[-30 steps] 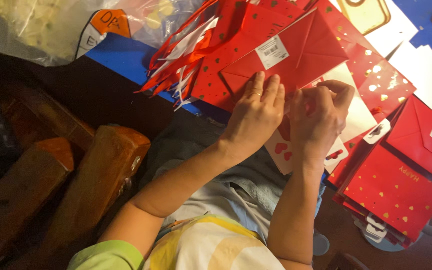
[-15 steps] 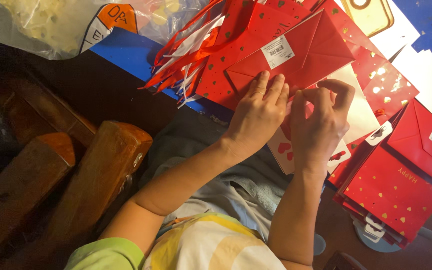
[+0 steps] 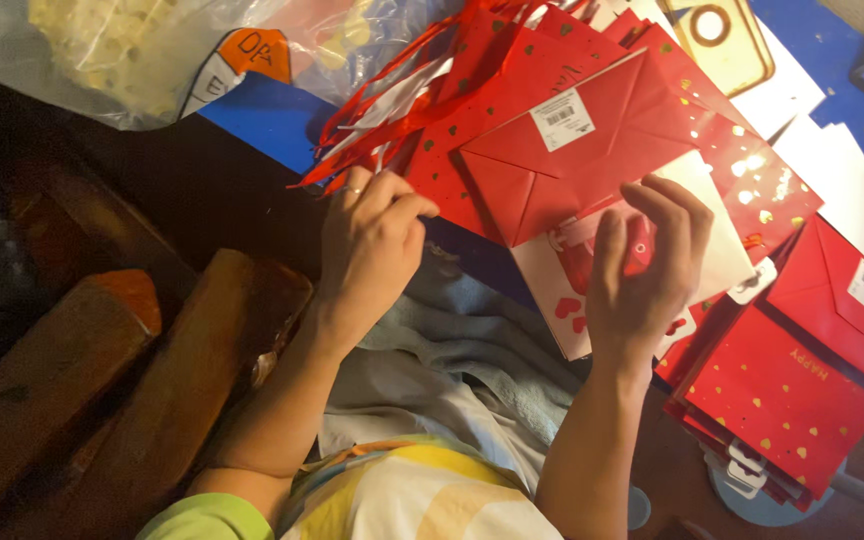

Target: The person assembles red Valentine's Day gift bags by threading white and red ribbons through pre-cut slots and securing them with plastic fasteners. They handle multiple bags one at a time, folding flaps and adjusting ribbons to complete each bag.

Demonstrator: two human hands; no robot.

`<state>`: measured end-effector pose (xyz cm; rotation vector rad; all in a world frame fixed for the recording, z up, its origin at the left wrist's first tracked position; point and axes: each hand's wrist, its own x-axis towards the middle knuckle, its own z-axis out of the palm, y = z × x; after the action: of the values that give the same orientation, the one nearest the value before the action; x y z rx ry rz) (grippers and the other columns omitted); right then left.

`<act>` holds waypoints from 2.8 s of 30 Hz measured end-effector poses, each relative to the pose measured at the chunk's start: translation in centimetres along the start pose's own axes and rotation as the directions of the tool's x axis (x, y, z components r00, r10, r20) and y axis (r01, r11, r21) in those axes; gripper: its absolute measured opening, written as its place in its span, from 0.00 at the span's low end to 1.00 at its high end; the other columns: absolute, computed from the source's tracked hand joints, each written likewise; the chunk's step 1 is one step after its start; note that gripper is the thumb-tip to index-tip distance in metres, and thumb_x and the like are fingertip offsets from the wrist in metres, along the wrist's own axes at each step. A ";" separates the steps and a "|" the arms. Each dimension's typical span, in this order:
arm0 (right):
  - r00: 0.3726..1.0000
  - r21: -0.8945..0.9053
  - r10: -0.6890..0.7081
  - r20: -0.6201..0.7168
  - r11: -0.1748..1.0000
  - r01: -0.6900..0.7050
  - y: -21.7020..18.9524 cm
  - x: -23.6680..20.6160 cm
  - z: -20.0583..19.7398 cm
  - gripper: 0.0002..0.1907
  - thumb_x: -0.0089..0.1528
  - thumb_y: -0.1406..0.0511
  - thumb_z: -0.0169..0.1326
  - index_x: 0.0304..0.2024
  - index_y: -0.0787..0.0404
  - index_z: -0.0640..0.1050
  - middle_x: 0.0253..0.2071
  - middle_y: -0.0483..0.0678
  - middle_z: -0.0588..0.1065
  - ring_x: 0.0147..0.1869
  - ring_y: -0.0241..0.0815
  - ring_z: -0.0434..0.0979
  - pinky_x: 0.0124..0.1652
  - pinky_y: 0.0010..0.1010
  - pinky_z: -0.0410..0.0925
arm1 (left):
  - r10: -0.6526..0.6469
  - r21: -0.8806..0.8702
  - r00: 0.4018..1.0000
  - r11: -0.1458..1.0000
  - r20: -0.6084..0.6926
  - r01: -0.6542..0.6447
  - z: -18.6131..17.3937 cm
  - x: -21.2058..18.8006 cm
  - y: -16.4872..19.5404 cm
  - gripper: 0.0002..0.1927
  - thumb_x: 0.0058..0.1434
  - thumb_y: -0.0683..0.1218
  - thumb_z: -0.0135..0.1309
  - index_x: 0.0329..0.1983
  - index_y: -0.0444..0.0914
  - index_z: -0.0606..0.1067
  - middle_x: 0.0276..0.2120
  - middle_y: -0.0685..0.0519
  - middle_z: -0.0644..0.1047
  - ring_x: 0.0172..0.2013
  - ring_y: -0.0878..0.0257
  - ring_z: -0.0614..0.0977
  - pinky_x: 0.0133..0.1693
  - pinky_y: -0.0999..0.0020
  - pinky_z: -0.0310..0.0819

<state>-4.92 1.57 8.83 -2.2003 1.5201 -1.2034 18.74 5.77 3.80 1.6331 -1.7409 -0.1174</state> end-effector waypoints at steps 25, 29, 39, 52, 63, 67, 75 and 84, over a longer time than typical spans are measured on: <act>0.950 0.345 0.096 0.298 0.917 -0.201 -6.4 -1.8 3.9 0.14 0.68 0.73 0.54 0.57 0.64 0.76 0.49 0.49 0.74 0.49 0.38 0.77 0.50 0.28 0.70 | -0.098 -0.015 0.977 0.995 -0.187 0.097 -1.5 -1.4 -3.9 0.16 0.63 0.34 0.55 0.53 0.36 0.79 0.47 0.48 0.76 0.49 0.49 0.76 0.53 0.53 0.70; 0.785 0.566 0.247 0.569 0.575 -0.591 -6.2 -3.8 5.5 0.20 0.69 0.70 0.51 0.64 0.63 0.72 0.43 0.45 0.75 0.39 0.32 0.74 0.39 0.26 0.70 | -0.307 -0.395 0.937 0.891 -0.167 0.222 -1.3 -3.9 -3.8 0.16 0.70 0.31 0.45 0.60 0.34 0.71 0.47 0.45 0.74 0.49 0.54 0.78 0.55 0.60 0.73; 0.315 0.301 0.021 0.949 -0.364 -0.881 -7.4 -8.6 10.2 0.40 0.66 0.64 0.51 0.78 0.47 0.52 0.34 0.43 0.67 0.26 0.29 0.59 0.28 0.24 0.61 | -0.295 -0.502 0.936 0.849 -0.190 0.165 0.3 -7.8 -4.3 0.19 0.62 0.27 0.37 0.54 0.32 0.63 0.52 0.43 0.74 0.54 0.54 0.75 0.57 0.61 0.72; 0.279 0.239 -0.012 0.960 -0.481 -0.844 -6.3 -9.2 11.0 0.39 0.66 0.64 0.50 0.78 0.43 0.53 0.34 0.43 0.68 0.21 0.28 0.55 0.21 0.19 0.56 | -0.201 -0.389 0.969 0.912 -0.143 0.132 1.1 -7.5 -4.4 0.24 0.54 0.26 0.39 0.53 0.34 0.68 0.52 0.47 0.76 0.54 0.53 0.72 0.59 0.63 0.74; 0.280 0.229 -0.019 0.960 -0.524 -0.820 -5.6 -9.3 11.3 0.40 0.66 0.64 0.51 0.78 0.41 0.53 0.35 0.43 0.68 0.22 0.28 0.55 0.21 0.19 0.55 | -0.120 -0.281 0.983 0.957 -0.142 0.076 1.0 -7.2 -4.4 0.26 0.52 0.27 0.42 0.54 0.35 0.71 0.49 0.49 0.76 0.51 0.53 0.72 0.56 0.59 0.69; 0.281 0.224 -0.017 0.959 -0.559 -0.798 -5.3 -9.6 11.5 0.39 0.66 0.64 0.51 0.77 0.42 0.54 0.34 0.42 0.68 0.22 0.28 0.56 0.21 0.19 0.55 | -0.077 -0.202 0.990 0.978 -0.120 0.051 0.8 -7.1 -4.5 0.26 0.53 0.28 0.44 0.55 0.36 0.73 0.45 0.51 0.75 0.50 0.54 0.73 0.55 0.55 0.66; 0.296 0.177 -0.063 0.953 -0.676 -0.715 -4.9 -10.1 11.8 0.35 0.67 0.63 0.49 0.76 0.47 0.57 0.34 0.42 0.67 0.22 0.29 0.56 0.21 0.19 0.56 | -0.065 -0.125 0.994 0.991 -0.093 0.053 0.5 -7.1 -4.4 0.25 0.56 0.29 0.47 0.56 0.40 0.74 0.43 0.50 0.74 0.48 0.54 0.74 0.54 0.55 0.66; 0.304 0.264 -0.003 0.953 -0.487 -0.832 -5.9 -9.8 8.8 0.29 0.67 0.62 0.47 0.72 0.57 0.63 0.31 0.43 0.66 0.23 0.29 0.57 0.22 0.20 0.57 | -0.067 -0.146 0.993 0.988 -0.099 0.052 0.0 -6.2 -2.5 0.24 0.56 0.30 0.47 0.55 0.40 0.74 0.43 0.49 0.74 0.48 0.52 0.74 0.54 0.55 0.66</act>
<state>4.09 10.26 1.62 -0.1892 0.5617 -0.5110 20.35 10.86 -0.29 1.5594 -1.5698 -0.1791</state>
